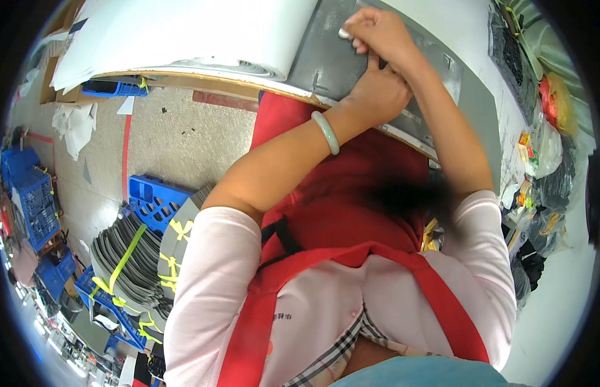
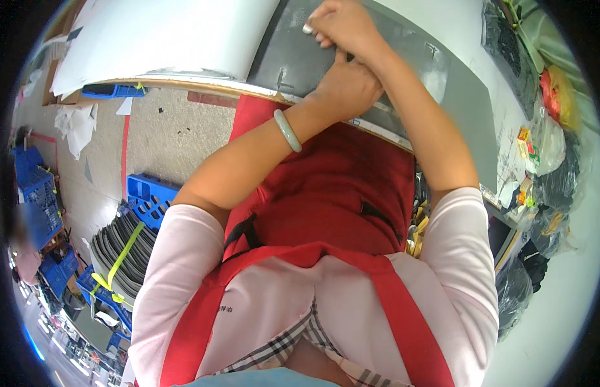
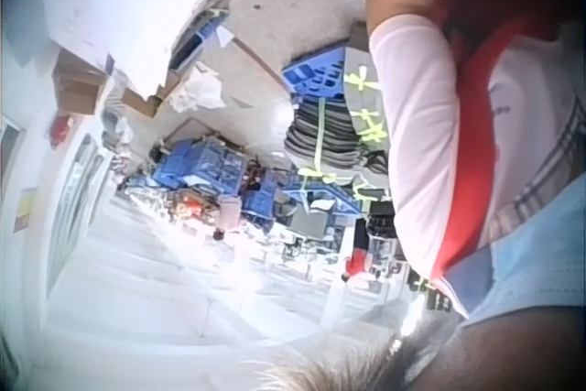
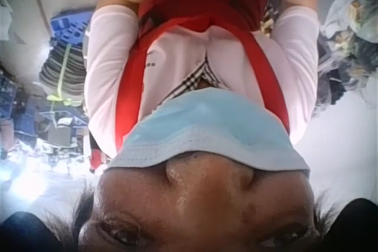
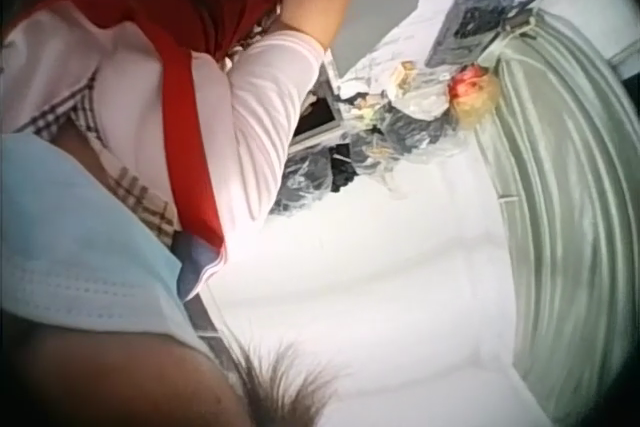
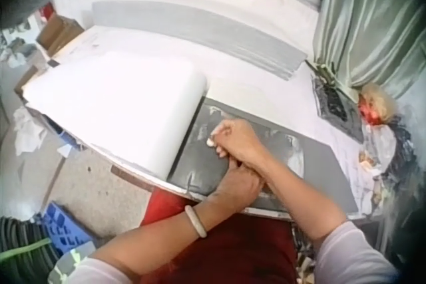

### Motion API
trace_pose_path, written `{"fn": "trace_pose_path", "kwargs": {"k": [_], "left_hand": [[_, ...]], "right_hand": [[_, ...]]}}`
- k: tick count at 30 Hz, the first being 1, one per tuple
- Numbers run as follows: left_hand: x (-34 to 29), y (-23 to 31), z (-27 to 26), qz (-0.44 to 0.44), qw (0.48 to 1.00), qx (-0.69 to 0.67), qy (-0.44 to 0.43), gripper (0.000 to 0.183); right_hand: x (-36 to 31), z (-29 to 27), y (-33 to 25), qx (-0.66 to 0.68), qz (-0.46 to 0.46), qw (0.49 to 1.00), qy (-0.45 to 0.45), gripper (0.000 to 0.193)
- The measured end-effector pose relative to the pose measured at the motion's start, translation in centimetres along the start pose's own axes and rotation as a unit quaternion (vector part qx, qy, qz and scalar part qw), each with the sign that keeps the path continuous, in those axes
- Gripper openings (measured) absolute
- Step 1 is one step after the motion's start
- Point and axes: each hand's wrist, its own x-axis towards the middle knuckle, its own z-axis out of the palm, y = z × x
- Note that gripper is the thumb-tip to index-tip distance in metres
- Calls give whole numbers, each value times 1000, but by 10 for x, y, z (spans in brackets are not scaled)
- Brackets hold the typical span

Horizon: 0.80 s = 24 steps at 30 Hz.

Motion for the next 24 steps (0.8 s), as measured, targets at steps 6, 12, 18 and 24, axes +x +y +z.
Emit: {"fn": "trace_pose_path", "kwargs": {"k": [6,12,18,24], "left_hand": [[-13,-12,-6,37,999,30,1,50],[-7,-8,5,54,994,-2,96,44],[-8,-11,15,47,993,3,107,44],[-6,-13,31,22,992,63,109,44]], "right_hand": [[-67,48,-36,-66,-70,988,-122,18],[-57,59,-21,-117,-70,990,-41,18],[-62,58,-17,-86,-73,980,-166,18],[-84,53,-13,-225,-151,963,-7,20]]}}
